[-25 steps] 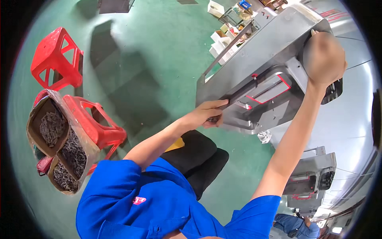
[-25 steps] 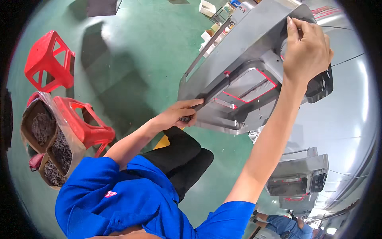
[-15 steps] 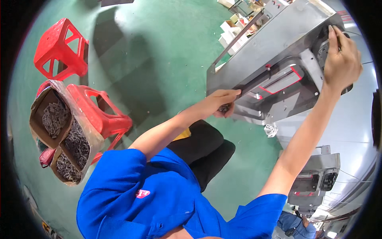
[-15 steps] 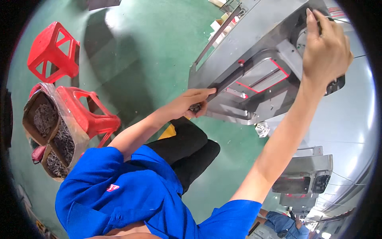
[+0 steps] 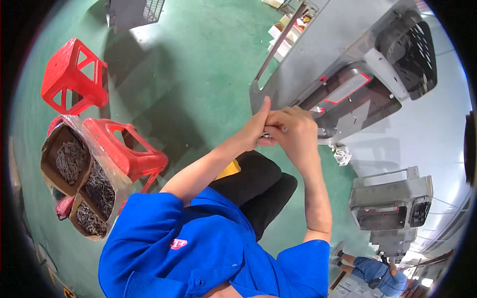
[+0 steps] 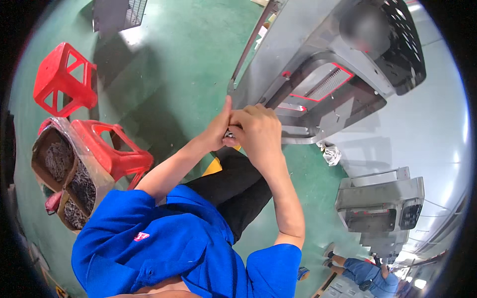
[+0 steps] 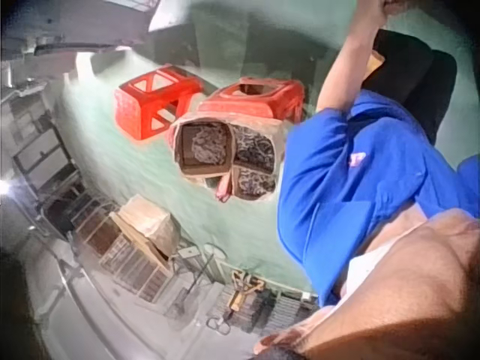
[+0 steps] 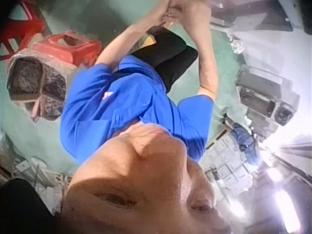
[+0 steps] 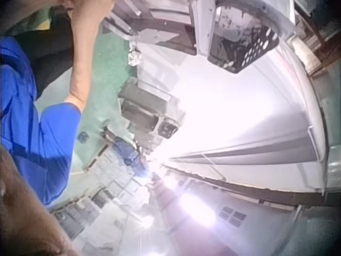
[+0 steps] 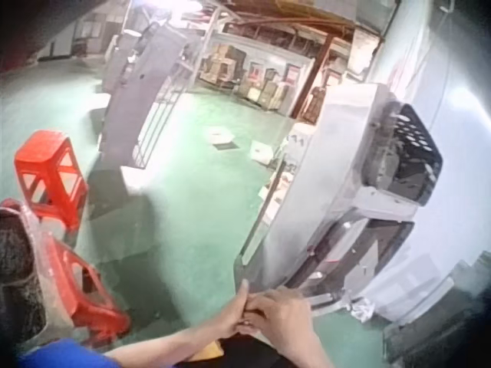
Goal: Installing small plastic clips and rubber seals into a grey metal housing component.
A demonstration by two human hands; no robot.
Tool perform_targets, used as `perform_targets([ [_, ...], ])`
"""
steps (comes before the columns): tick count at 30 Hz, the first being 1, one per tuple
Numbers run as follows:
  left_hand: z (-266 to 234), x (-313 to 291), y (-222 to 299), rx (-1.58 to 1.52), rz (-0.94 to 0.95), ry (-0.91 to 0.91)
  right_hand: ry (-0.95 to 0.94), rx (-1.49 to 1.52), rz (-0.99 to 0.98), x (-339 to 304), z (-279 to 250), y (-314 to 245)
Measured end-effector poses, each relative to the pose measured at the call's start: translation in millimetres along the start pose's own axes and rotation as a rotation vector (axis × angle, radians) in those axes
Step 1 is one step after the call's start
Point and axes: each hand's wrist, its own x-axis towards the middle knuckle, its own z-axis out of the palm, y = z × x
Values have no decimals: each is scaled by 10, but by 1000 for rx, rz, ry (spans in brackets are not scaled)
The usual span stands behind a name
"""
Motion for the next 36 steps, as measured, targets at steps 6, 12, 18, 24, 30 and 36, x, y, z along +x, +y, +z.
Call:
perform_targets([
  [6,-98,-52,-111,1,87,-61,97,-160,-171,-107,25,-91],
  [12,-22,-128,-164,-72,95,19,32,-278,-219,-238,-33,-332],
  [18,7,-356,91,88,155,34,341,353,-1,60,-727,-162],
  [24,79,-444,179,65,120,70,1024,319,82,718,-1030,354],
  [30,-28,-529,248,102,157,80,1072,305,-35,1002,-948,363],
  [36,-30,-533,269,93,182,105,1077,164,-160,1109,-857,408],
])
